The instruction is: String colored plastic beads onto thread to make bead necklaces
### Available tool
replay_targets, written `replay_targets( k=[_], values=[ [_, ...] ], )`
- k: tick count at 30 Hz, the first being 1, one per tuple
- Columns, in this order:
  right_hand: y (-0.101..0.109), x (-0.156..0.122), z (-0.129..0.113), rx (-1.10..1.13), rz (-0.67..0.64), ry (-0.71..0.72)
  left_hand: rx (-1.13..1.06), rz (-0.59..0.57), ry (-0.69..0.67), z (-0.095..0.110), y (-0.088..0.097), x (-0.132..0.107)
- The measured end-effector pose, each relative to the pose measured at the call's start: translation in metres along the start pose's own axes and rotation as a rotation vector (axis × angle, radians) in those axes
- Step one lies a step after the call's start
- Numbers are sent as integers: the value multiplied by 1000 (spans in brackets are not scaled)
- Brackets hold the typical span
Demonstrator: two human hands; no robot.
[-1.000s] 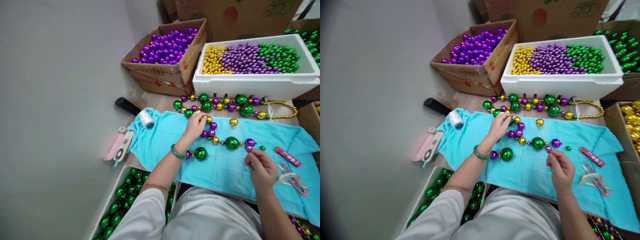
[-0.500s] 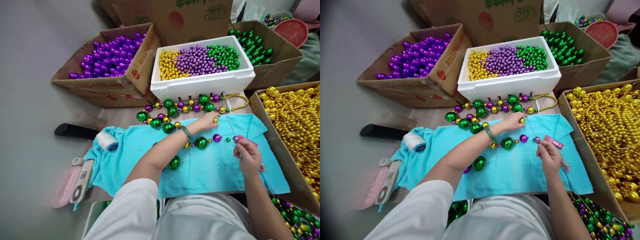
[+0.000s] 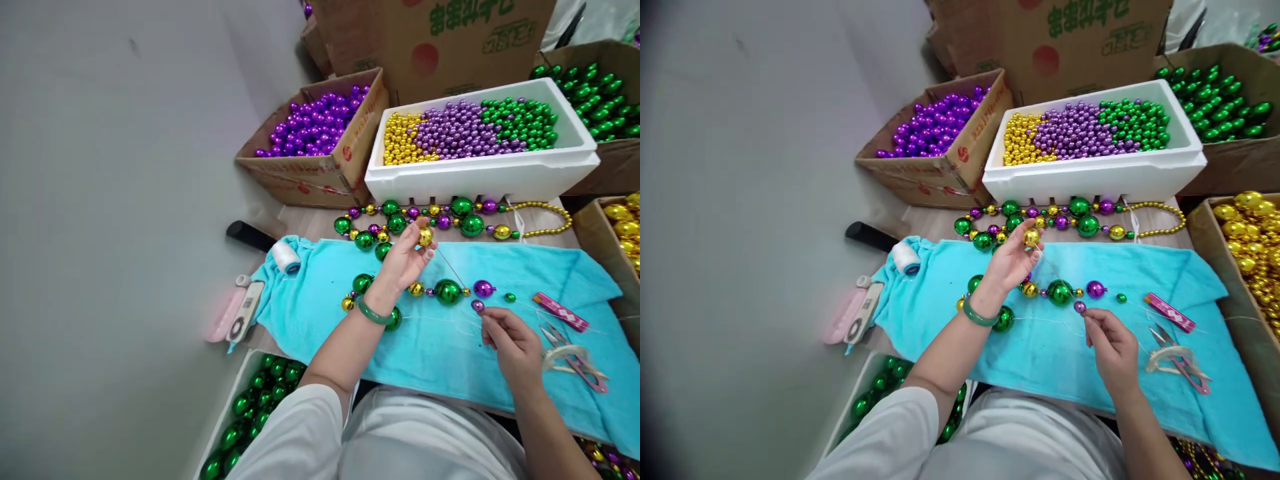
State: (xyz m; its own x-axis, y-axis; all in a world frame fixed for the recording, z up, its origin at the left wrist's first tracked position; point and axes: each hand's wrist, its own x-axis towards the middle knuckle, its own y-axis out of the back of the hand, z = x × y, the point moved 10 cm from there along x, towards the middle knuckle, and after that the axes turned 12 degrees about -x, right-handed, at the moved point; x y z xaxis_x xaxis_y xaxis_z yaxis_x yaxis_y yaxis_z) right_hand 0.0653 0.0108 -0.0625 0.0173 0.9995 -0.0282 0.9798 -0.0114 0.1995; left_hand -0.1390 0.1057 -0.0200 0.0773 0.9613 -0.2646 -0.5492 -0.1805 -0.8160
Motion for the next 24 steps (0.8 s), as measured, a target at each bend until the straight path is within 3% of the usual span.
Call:
replay_targets(
  k=[5,9,16,24],
  values=[
    [0,-5,2,-17,-15,-11,178,66,-132,5,11,-25],
    [-1,-8,1,-50,-48,-11,47,55,-139,11,16,-36],
    [-15,-12,-8,-94,-81,5,-247,124,12,6,31,-38],
    [-16,-12,-10,-100,-90,5,-278,103,23,6,33,-39]
  ],
)
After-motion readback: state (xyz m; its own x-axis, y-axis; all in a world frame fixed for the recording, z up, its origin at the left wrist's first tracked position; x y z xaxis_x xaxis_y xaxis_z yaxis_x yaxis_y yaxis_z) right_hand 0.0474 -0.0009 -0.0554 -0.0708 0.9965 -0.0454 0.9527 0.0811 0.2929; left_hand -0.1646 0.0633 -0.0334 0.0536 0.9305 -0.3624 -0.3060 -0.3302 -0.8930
